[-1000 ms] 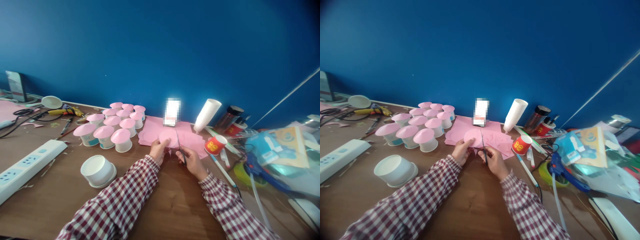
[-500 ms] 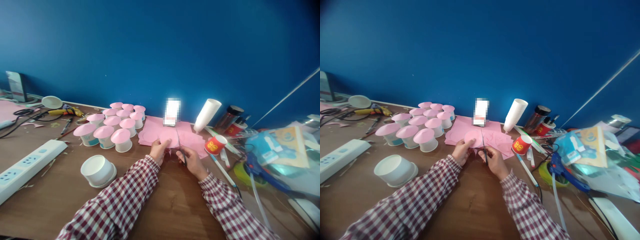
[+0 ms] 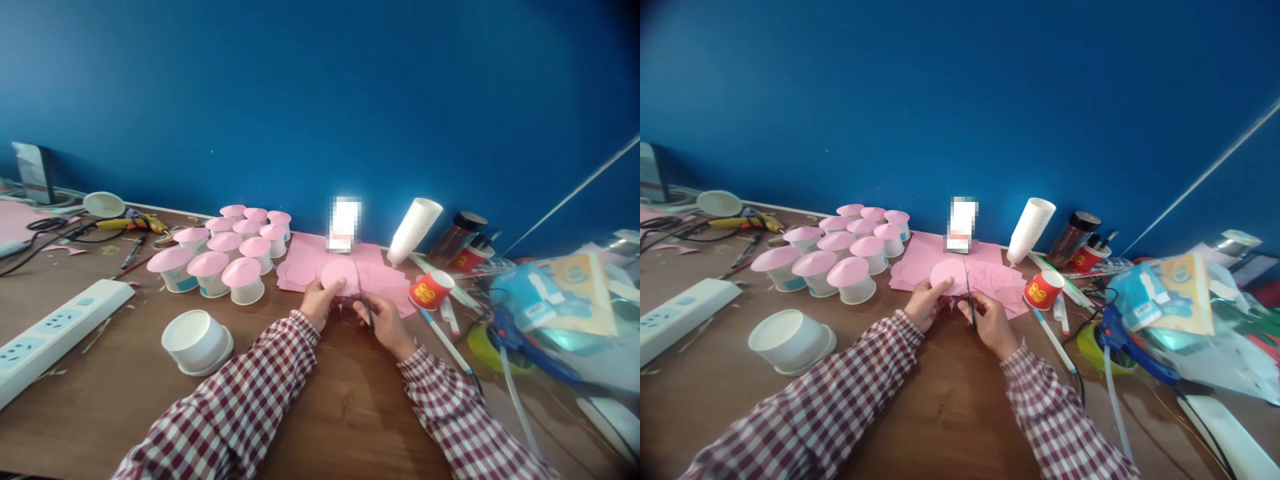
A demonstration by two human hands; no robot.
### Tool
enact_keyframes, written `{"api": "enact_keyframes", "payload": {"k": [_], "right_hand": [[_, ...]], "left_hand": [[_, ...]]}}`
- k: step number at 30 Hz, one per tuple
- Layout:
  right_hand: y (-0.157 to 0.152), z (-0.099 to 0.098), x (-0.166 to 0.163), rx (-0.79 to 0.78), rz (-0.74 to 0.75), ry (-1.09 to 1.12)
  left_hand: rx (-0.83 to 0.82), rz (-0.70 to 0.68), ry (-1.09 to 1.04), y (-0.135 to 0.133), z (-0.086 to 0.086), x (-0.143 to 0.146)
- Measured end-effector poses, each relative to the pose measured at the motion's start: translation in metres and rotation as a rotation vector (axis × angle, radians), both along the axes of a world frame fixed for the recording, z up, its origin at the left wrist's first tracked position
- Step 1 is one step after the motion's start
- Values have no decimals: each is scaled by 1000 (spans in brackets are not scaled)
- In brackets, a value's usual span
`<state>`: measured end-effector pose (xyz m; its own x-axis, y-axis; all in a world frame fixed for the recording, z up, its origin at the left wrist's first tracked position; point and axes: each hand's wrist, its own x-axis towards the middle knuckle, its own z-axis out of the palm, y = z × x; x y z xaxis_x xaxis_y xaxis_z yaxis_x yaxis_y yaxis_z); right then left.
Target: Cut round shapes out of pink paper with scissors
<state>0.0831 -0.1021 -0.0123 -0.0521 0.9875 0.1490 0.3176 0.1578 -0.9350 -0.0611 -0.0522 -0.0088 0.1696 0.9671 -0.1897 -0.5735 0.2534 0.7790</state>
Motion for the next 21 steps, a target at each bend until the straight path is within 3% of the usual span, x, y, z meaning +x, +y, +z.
{"api": "enact_keyframes", "payload": {"k": [5,21], "right_hand": [[0,0,0,8,-1,-2],[0,0,0,-1,0,-7]], "left_hand": [[58,-57,24,-3,2,0],[26,-45,15,-1,0,0]]}}
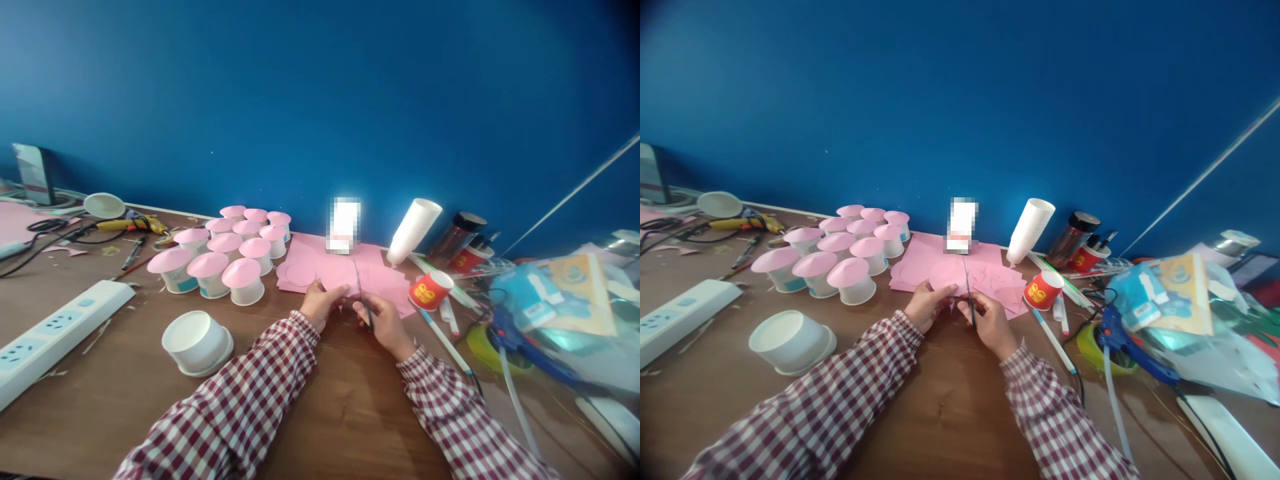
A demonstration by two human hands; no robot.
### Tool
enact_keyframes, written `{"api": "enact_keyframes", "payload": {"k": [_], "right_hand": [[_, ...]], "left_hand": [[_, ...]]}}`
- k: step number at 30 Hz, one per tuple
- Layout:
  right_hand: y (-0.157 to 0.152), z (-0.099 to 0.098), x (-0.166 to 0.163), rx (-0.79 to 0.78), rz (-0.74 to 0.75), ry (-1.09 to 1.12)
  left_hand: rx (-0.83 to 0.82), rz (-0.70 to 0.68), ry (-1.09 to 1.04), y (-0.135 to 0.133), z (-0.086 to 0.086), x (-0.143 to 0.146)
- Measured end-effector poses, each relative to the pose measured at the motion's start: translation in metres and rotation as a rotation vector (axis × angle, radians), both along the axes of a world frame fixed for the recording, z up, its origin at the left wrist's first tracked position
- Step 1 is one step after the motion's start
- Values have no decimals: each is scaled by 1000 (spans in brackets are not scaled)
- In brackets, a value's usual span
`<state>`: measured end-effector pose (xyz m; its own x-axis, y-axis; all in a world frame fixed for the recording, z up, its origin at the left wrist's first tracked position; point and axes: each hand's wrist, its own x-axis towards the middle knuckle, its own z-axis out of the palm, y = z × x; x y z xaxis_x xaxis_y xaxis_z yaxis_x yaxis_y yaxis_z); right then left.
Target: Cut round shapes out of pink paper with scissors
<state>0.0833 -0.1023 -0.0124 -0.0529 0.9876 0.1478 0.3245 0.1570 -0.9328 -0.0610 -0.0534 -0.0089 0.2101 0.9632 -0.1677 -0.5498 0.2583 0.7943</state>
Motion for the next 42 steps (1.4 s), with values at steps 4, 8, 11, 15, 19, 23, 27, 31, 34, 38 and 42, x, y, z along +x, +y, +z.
{"api": "enact_keyframes", "payload": {"k": [4,8,11,15,19,23,27,31,34,38,42], "right_hand": [[0,0,0,5,9,5],[0,1,0,3,5,3],[0,2,0,-1,-1,-1],[0,1,0,6,-1,-9],[0,0,0,9,-3,-11],[0,2,-1,-1,-3,4],[-1,4,-3,-14,-6,21],[-1,4,-3,-8,-8,27],[-2,4,-3,5,-4,33],[-1,5,-4,12,-6,39],[-1,5,-4,2,-7,43]], "left_hand": [[-6,-5,-5,1,0,0],[-27,8,3,1,0,0],[-32,9,2,1,0,0],[-31,8,-6,2,0,0],[-32,16,-1,1,1,0],[-28,18,7,-1,4,0],[-41,28,8,-1,5,0],[-51,34,22,0,3,-1],[-29,22,17,0,1,0],[-20,26,11,0,0,0],[-23,28,16,0,1,0]]}}
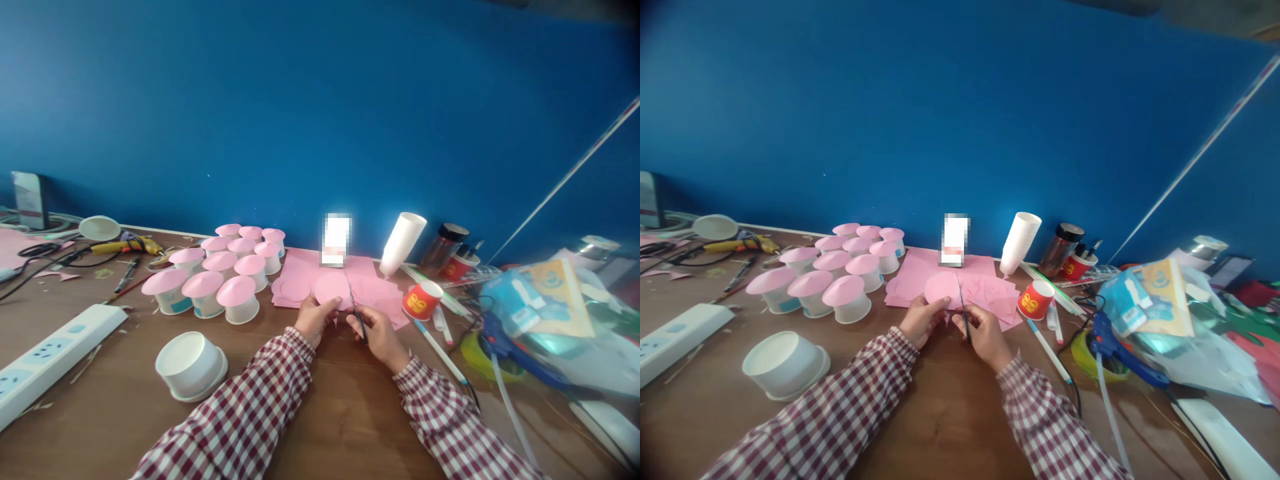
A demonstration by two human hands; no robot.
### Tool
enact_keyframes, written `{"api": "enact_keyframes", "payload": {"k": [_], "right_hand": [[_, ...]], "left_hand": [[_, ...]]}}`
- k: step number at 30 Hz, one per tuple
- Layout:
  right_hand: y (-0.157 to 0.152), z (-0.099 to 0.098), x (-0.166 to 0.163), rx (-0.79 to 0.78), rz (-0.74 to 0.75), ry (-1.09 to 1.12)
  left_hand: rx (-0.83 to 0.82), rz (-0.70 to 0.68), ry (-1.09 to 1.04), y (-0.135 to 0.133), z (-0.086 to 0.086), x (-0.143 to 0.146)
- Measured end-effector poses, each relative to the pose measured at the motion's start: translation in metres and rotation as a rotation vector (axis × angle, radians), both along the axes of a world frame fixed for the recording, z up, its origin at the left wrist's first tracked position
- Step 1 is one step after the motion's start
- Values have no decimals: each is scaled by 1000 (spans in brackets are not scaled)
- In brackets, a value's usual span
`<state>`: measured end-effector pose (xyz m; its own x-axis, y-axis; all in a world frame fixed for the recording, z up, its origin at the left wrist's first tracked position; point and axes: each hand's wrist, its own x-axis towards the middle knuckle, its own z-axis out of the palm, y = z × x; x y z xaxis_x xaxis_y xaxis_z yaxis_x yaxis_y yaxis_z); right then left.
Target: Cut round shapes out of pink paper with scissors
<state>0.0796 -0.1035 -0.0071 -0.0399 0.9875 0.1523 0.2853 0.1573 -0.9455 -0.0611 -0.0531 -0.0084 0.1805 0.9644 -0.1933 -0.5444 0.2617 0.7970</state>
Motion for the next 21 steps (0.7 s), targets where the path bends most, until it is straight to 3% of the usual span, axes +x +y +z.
{"api": "enact_keyframes", "payload": {"k": [21], "right_hand": [[-1,0,0,-10,5,-2]], "left_hand": [[12,-18,-2,1,-3,0]]}}
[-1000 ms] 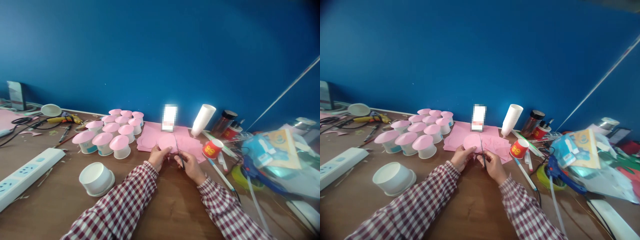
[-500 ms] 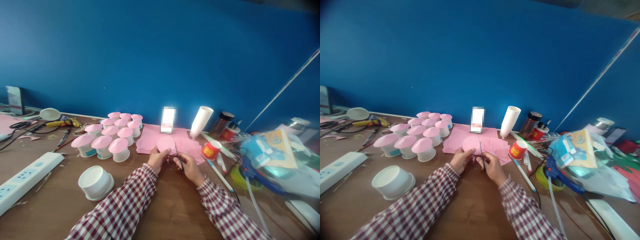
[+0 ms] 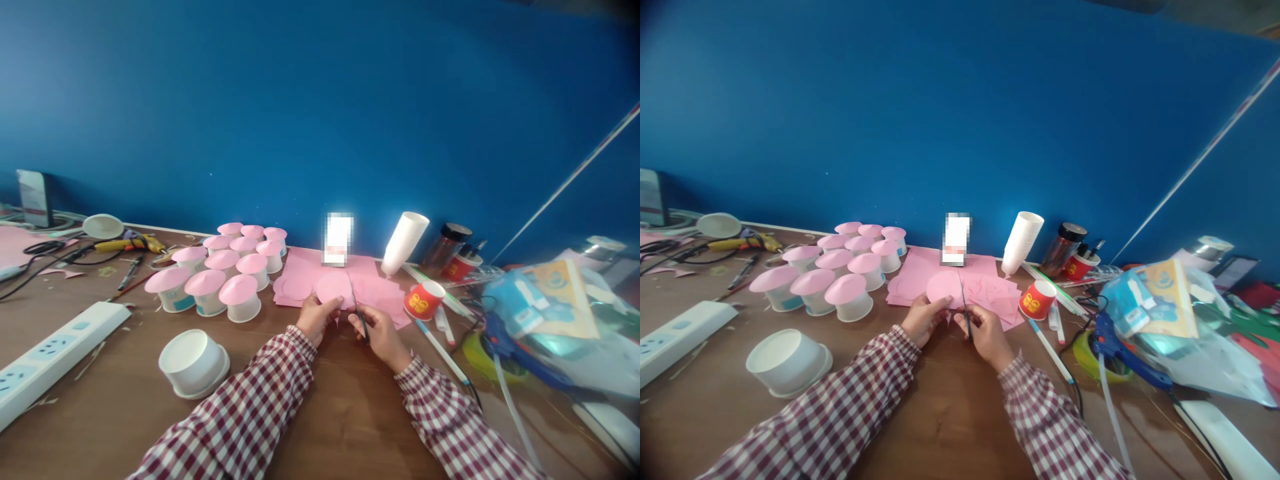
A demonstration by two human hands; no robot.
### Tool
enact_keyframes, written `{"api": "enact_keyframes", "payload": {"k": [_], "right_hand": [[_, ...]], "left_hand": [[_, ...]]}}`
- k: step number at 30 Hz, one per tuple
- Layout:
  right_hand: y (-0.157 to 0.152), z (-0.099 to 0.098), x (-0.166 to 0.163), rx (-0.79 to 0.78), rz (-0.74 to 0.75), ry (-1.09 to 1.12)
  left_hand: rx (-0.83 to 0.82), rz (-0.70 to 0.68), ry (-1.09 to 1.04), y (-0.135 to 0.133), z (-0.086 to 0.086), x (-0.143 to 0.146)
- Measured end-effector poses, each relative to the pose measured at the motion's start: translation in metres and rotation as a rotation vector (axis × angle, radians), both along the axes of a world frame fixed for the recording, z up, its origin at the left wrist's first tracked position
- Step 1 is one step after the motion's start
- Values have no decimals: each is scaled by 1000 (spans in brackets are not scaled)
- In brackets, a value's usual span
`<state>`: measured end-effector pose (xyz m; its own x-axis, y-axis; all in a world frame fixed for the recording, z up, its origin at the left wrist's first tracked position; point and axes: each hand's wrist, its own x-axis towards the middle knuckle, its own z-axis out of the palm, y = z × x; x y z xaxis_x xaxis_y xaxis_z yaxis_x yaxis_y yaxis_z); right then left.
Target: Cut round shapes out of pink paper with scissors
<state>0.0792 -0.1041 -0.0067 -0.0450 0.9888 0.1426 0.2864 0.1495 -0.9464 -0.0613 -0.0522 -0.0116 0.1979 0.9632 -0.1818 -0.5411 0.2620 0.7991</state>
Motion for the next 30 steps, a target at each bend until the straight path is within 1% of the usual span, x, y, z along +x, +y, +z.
{"api": "enact_keyframes", "payload": {"k": [12,23,30], "right_hand": [[1,-2,1,7,-11,-2],[0,2,1,2,-15,-16],[0,1,1,1,-11,-25]], "left_hand": [[-7,10,7,1,1,0],[-20,23,-3,0,5,0],[-20,25,-2,0,3,0]]}}
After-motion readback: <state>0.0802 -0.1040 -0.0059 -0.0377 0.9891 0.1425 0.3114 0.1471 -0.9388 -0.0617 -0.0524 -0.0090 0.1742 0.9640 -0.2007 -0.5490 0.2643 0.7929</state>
